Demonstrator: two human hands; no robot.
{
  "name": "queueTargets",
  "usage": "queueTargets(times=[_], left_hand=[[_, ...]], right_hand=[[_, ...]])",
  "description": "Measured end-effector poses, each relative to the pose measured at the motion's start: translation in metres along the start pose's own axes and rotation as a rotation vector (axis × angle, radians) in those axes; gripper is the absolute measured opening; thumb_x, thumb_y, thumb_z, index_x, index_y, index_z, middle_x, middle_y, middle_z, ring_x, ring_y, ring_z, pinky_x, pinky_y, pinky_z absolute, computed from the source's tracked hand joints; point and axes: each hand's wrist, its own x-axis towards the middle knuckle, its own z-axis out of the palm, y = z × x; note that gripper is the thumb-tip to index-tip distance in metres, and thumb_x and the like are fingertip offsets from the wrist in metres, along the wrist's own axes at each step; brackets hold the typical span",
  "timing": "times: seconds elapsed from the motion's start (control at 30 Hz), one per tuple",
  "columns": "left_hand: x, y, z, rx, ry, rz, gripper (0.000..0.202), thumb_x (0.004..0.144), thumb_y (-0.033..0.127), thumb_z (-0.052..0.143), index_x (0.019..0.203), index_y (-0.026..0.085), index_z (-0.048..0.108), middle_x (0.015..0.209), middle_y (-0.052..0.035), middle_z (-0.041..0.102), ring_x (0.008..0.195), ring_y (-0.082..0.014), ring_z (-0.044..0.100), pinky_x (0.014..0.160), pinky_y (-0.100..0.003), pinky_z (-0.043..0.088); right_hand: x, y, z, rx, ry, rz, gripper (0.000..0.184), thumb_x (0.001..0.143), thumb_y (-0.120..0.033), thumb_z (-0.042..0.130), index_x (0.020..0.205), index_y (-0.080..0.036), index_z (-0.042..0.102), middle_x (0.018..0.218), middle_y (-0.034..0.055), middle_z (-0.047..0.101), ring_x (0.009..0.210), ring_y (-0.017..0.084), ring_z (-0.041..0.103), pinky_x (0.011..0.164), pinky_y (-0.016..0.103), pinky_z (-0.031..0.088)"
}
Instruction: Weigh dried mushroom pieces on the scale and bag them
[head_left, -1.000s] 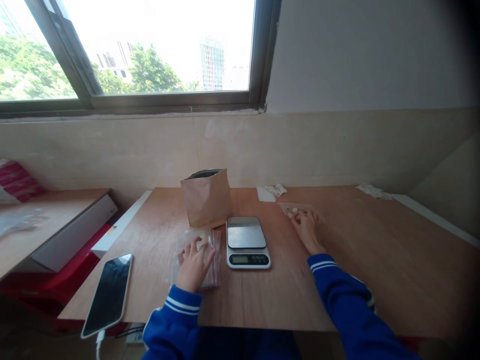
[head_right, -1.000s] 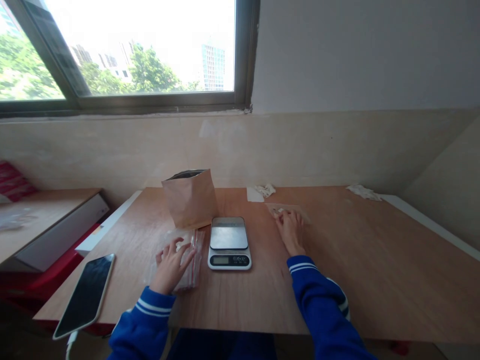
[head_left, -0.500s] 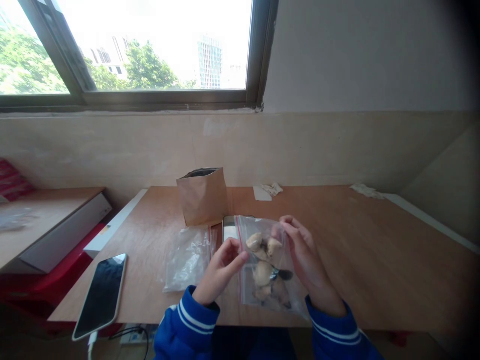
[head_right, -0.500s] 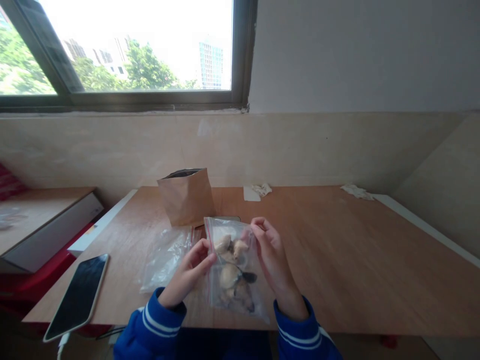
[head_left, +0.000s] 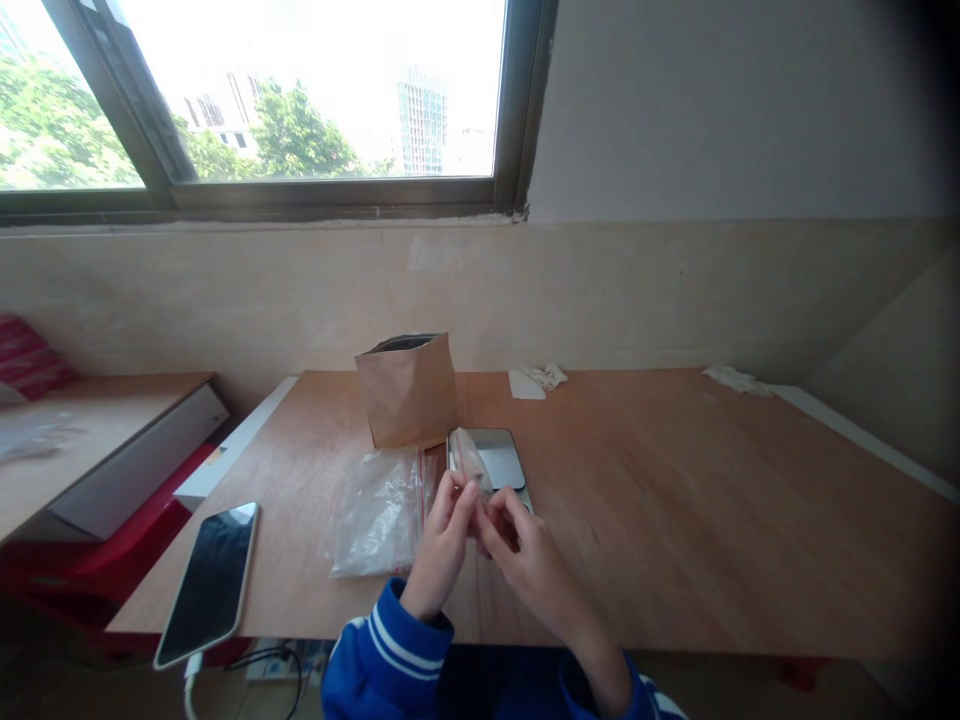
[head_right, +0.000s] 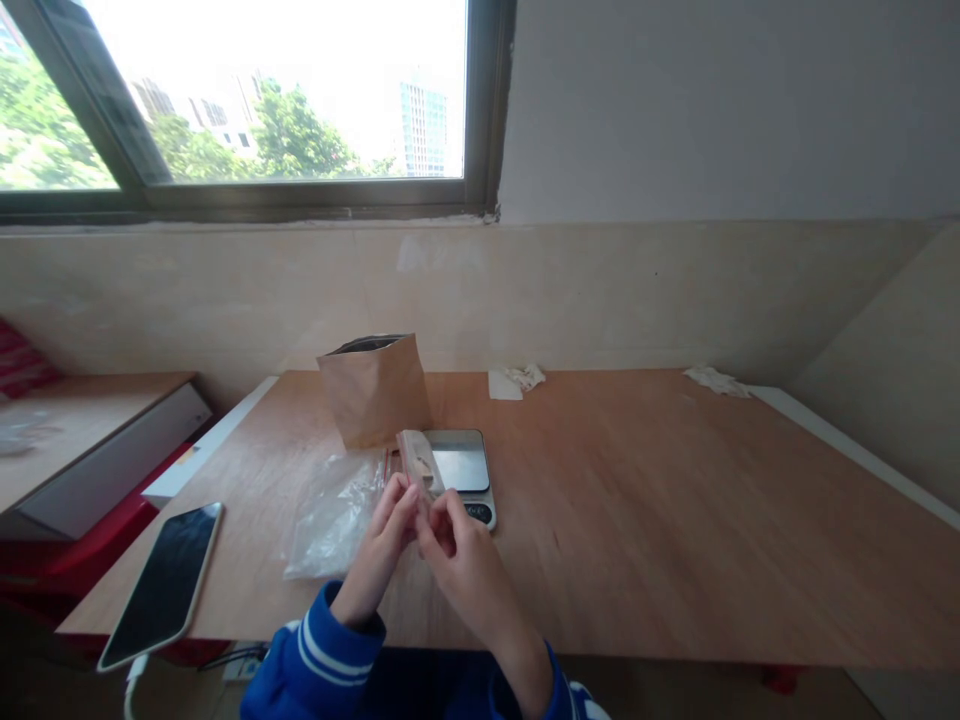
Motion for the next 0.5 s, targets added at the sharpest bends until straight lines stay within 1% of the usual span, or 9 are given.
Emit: queueTargets(times=[0.07,0.13,0.2,0.27,0.37,0.5], left_hand=[[-0.002,-0.002,0.003,-0.041,-0.032,-0.031,0.026,0.089,0.045,0.047,0.08,0.021,0.041,0.067,0.0053,0.048,0.055,-0.0073,0.047,0.053,-0.02,0.041],[-0.003,-0.006,0.004,-0.061,-0.048,-0.058,0.028,0.088,0.046,0.046,0.079,0.021,0.039,0.064,0.0058,0.047,0.052,-0.0076,0.046,0.049,-0.02,0.038],[-0.002,-0.011,0.004,-0.035,-0.045,-0.057,0.031,0.087,0.048,0.048,0.077,0.021,0.038,0.06,0.0069,0.042,0.048,-0.0068,0.042,0.047,-0.02,0.035],[0.0,-0.013,0.002,0.024,-0.035,-0.05,0.032,0.086,0.048,0.051,0.076,0.019,0.041,0.06,0.0072,0.039,0.05,-0.0055,0.038,0.047,-0.018,0.032],[0.003,-0.012,-0.002,0.078,-0.039,-0.079,0.033,0.083,0.05,0.055,0.08,0.018,0.047,0.064,0.0062,0.04,0.054,-0.0051,0.037,0.049,-0.017,0.03],[0.005,-0.008,-0.007,0.061,-0.071,-0.114,0.036,0.08,0.053,0.056,0.09,0.018,0.051,0.067,0.0055,0.043,0.056,-0.0058,0.038,0.05,-0.018,0.031]], right_hand=[[0.001,0.001,-0.001,-0.007,-0.002,0.012,0.025,0.093,-0.043,0.044,0.079,-0.022,0.041,0.063,-0.0031,0.054,0.057,0.013,0.053,0.053,0.023,0.038],[0.002,0.002,-0.003,0.012,-0.047,-0.001,0.023,0.095,-0.041,0.039,0.081,-0.023,0.041,0.064,-0.0025,0.056,0.058,0.013,0.056,0.054,0.022,0.04],[0.003,0.0,-0.006,0.027,-0.076,-0.016,0.023,0.097,-0.039,0.035,0.084,-0.022,0.043,0.065,-0.0016,0.058,0.06,0.014,0.058,0.055,0.022,0.04],[0.003,-0.002,-0.008,0.027,-0.081,-0.022,0.023,0.097,-0.038,0.032,0.087,-0.022,0.045,0.066,-0.0013,0.058,0.06,0.013,0.057,0.055,0.022,0.04],[0.003,-0.004,-0.009,0.017,-0.098,-0.023,0.024,0.097,-0.038,0.032,0.087,-0.022,0.046,0.065,-0.0021,0.055,0.059,0.013,0.054,0.054,0.022,0.037],[0.004,0.001,-0.011,0.037,-0.111,-0.036,0.029,0.096,-0.042,0.035,0.078,-0.021,0.045,0.062,-0.004,0.048,0.058,0.011,0.048,0.057,0.022,0.036]])
